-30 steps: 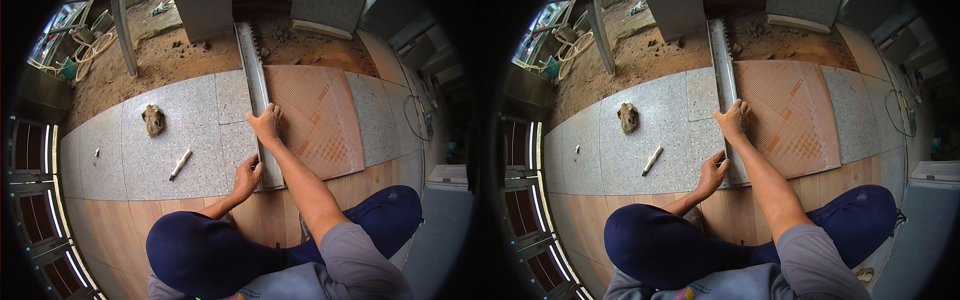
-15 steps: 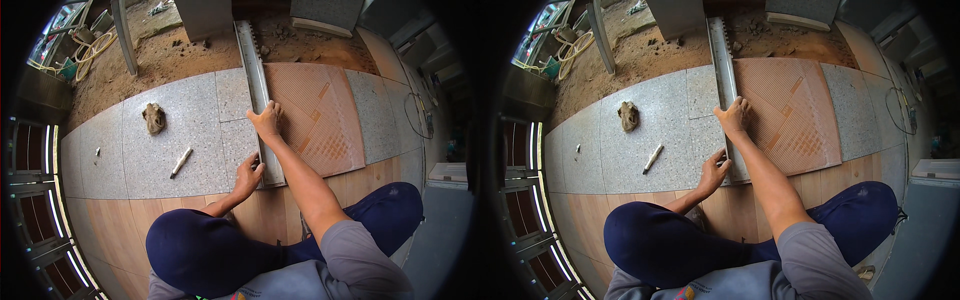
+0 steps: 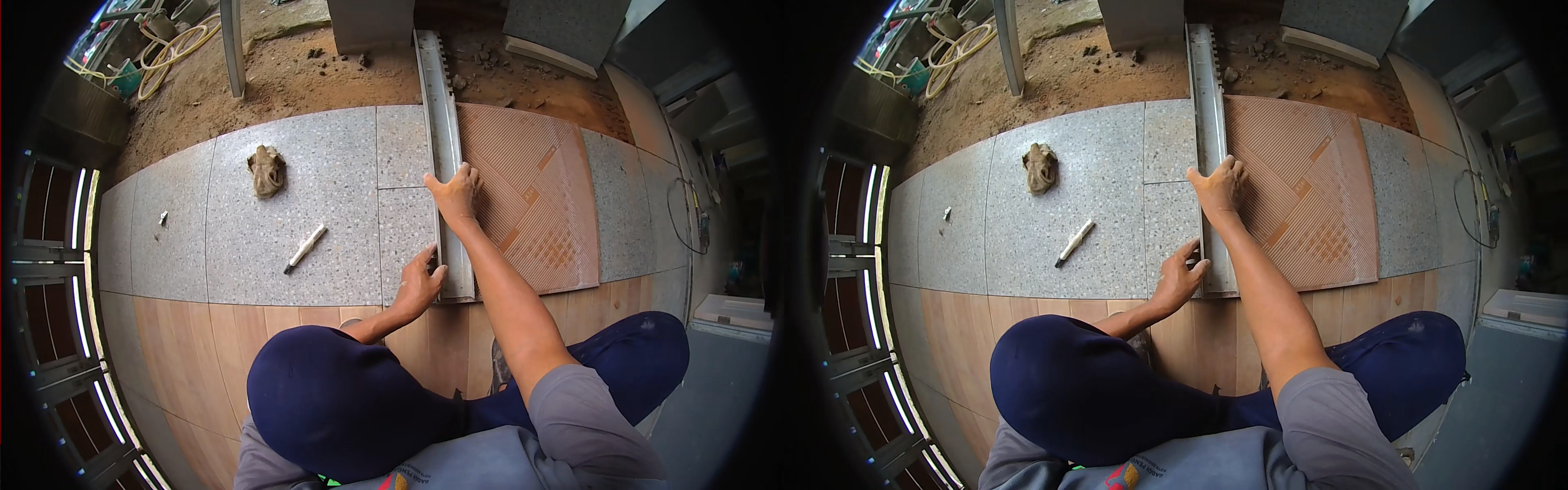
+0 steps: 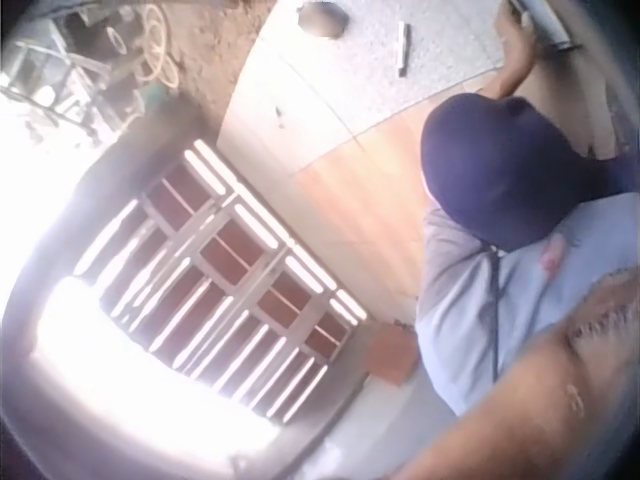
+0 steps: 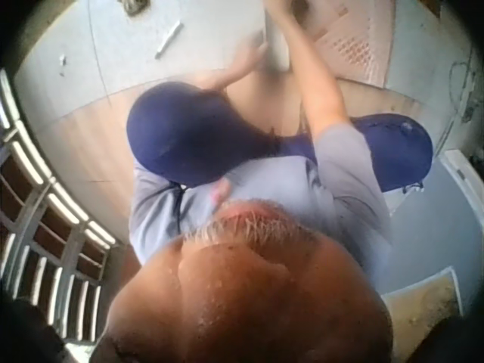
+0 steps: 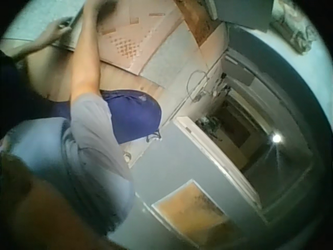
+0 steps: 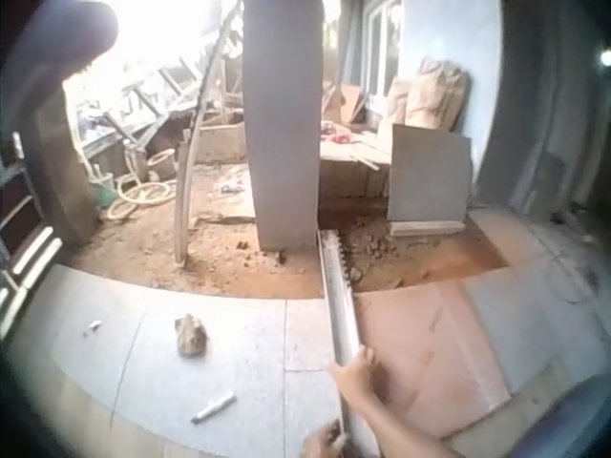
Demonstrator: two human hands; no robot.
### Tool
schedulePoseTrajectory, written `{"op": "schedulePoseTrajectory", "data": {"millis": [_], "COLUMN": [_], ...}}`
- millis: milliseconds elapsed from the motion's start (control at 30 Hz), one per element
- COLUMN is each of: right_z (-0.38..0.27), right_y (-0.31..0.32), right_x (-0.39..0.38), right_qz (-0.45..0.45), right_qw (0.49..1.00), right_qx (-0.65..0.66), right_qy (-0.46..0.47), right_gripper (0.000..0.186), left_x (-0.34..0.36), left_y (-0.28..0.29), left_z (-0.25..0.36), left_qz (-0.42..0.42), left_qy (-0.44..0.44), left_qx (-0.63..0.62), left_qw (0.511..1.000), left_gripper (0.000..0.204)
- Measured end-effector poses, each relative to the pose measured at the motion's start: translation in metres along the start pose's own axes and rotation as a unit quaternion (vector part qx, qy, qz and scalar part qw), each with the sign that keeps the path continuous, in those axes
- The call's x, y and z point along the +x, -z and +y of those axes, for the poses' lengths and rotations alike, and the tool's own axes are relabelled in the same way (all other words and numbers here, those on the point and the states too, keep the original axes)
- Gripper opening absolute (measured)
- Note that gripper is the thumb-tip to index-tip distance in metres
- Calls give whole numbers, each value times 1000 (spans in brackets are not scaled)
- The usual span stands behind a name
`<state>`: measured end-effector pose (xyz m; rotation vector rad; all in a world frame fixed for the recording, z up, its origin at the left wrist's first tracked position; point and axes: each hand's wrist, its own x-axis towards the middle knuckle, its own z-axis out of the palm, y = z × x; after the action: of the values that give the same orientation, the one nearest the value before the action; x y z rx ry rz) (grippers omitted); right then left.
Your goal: Measuring and aligning floor tiles using a marker and a level.
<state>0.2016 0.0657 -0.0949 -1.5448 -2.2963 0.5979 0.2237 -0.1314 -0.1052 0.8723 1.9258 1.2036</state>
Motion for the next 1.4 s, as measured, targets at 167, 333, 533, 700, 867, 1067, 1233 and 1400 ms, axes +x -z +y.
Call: {"op": "schedulePoseTrajectory", "data": {"millis": [167,333,533,700,867,1067,1233,1400], "right_z": [6,14,26,35,30,39,51,52], "right_y": [-1,-6,-12,-11,-5,-10,-18,-17], "right_x": [2,14,26,24,28,28,33,30], "right_qz": [8,55,68,44,54,75,92,63], "right_qw": [1000,997,995,996,995,992,988,989], "right_qx": [8,49,51,34,44,42,39,27], "right_qy": [4,13,48,66,70,98,119,129], "right_gripper": [81,63,36,37,34,27,24,23], "left_x": [3,6,5,1,-1,3,4,1], "left_y": [-3,-1,7,-1,1,1,2,4], "left_z": [-1,2,13,-2,4,3,7,3], "left_qz": [-2,-7,-6,9,18,-14,-25,-24], "left_qy": [-2,2,16,4,-1,-4,0,19], "left_qx": [-4,-1,-3,-20,-2,-6,-38,-31], "left_qw": [1000,1000,1000,1000,1000,1000,999,999], "left_gripper": [54,55,59,54,54,57,55,53]}}
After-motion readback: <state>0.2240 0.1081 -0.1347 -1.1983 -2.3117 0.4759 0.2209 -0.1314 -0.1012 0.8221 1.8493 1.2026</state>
